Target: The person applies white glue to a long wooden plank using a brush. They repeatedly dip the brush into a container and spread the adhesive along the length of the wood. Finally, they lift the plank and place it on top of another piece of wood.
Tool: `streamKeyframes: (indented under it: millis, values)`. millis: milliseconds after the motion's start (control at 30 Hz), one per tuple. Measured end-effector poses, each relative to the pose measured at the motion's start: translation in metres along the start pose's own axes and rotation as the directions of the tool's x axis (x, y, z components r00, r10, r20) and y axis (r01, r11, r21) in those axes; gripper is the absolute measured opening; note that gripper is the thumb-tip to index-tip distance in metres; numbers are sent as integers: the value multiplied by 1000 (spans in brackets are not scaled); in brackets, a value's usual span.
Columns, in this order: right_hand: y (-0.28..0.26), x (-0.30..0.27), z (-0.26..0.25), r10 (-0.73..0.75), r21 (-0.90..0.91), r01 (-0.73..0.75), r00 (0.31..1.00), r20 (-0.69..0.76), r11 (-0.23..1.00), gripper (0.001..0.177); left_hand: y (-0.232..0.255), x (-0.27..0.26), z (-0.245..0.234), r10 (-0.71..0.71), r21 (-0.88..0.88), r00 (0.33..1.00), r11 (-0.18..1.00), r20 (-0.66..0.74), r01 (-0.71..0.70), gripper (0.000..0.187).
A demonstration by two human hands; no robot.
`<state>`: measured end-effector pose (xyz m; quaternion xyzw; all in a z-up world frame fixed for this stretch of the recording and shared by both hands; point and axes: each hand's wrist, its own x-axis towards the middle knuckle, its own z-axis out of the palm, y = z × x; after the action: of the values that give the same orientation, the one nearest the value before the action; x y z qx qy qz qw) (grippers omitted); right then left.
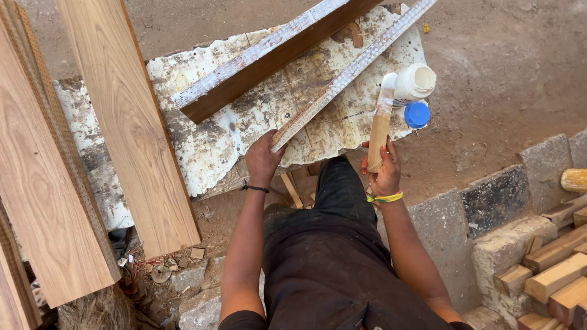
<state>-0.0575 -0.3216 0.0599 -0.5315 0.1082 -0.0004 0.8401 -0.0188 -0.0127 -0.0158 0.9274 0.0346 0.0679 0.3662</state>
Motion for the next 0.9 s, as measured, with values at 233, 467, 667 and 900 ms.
streamKeyframes:
  millis: [233,467,667,900]
  values:
    - [34,8,5,72,58,-73,997,17,996,62,1,-4,0,40,-65,998,997,-55,-43,48]
    - [62,35,-9,-59,-423,48,998,-11,905,58,7,8,8,9,-31,1000,999,10,-9,51]
    - [77,51,-24,-192,-668,73,976,-105,741,47,15,28,12,5,-23,999,1000,49,-4,50]
    - [69,58,-18,-426,-911,374,863,273,175,39,11,28,12,37,-44,999,998,17,-36,50]
